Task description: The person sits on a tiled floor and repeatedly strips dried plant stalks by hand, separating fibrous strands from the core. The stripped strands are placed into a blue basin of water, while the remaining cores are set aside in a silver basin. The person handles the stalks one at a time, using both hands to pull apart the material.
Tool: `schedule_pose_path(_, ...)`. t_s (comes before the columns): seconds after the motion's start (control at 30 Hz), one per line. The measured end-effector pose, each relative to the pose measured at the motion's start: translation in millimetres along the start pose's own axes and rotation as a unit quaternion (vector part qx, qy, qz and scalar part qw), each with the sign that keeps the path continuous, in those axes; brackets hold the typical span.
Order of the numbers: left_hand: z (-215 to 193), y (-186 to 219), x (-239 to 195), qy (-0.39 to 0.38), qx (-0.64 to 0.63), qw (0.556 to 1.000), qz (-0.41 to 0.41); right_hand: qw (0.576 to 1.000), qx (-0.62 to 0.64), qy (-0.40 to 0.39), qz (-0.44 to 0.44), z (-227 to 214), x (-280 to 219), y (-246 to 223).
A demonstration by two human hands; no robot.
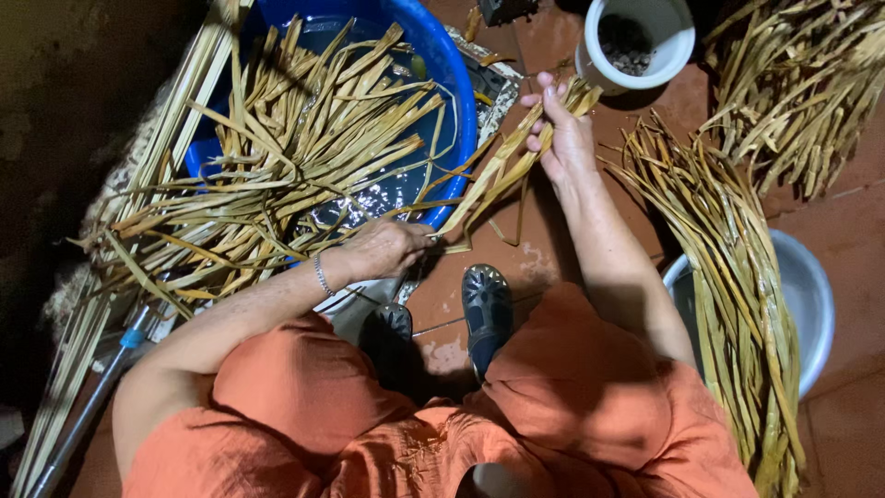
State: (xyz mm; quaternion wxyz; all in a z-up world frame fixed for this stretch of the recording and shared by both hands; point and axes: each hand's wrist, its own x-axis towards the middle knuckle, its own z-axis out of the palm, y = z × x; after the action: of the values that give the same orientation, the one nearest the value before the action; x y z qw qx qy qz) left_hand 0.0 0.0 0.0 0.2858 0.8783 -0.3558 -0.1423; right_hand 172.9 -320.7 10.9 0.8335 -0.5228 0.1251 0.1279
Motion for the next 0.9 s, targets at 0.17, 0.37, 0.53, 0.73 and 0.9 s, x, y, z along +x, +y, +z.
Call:
schedule_pose_path(0.17, -11, -6, 0, -0.017, 0.024, 0.998, -0.058, 0.999, 0.014, 0.003, -0.05, 18, -15, -26)
schedule_pose_path(0.37, -33, -20, 41, 0.159, -0.168, 0.967, -0.103, 0.998, 0.037, -0.051, 0.002, 57, -49, -19)
schedule_pose_path(0.53, -26, -6, 112, 0.206, -0.321, 0.922, -0.069, 0.993, 0.004, -0.117, 0.006, 83, -83, -4)
schedule_pose_path(0.73, -36, 3, 139, 0.213, -0.309, 0.92, -0.107, 0.993, -0.061, -0.095, -0.025, 78, -81, -4)
schedule_pose_path(0.9, -38, 20, 151, 0.148, -0.493, 0.842, -0.162, 0.991, -0.066, -0.072, -0.091, 74, -80, -1)
